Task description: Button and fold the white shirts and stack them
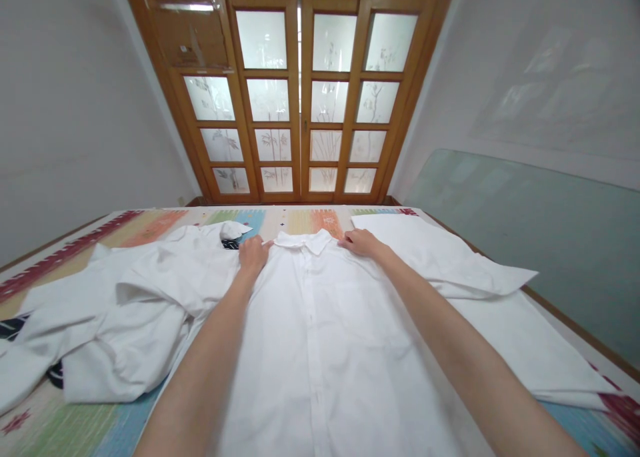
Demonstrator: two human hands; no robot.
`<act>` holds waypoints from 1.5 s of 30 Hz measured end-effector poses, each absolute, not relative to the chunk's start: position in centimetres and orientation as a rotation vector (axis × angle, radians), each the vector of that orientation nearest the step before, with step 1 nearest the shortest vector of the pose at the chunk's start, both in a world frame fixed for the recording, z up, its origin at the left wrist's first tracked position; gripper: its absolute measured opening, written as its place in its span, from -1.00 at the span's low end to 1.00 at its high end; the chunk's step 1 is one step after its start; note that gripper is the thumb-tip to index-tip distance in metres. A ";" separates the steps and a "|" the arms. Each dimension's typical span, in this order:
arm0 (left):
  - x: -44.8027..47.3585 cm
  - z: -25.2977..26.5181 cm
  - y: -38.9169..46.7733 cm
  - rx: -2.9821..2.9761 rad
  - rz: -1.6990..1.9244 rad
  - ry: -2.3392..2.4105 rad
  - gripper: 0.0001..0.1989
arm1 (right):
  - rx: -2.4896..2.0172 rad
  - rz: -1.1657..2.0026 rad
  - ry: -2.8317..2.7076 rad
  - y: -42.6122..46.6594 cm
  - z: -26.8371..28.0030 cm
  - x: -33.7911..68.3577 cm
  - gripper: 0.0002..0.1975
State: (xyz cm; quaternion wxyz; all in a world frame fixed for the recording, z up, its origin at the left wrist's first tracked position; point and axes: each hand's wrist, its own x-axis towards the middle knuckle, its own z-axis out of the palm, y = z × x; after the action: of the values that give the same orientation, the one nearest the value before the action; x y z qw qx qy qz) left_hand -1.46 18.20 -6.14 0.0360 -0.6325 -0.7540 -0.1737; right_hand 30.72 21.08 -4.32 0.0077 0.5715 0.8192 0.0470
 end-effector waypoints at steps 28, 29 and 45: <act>2.7 -5.1 10.9 -2.627 -0.395 -1.902 -0.72 | 1.955 -0.153 2.670 9.7 -3.4 17.5 -0.70; 2.8 -5.3 10.4 -2.610 -0.333 -1.898 -0.70 | 1.985 -0.145 2.666 9.3 -3.5 17.3 -0.70; 3.9 -7.5 6.8 -2.456 -0.342 -1.894 -0.47 | 2.251 -0.193 2.588 8.7 -4.3 16.2 -0.75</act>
State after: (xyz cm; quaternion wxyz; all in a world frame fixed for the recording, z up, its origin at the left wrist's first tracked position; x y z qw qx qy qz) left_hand 3.85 6.80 -7.51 0.0108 -0.7871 -0.6069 -0.1096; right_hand 16.24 8.70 -4.26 -0.1463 0.6481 0.7453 -0.0555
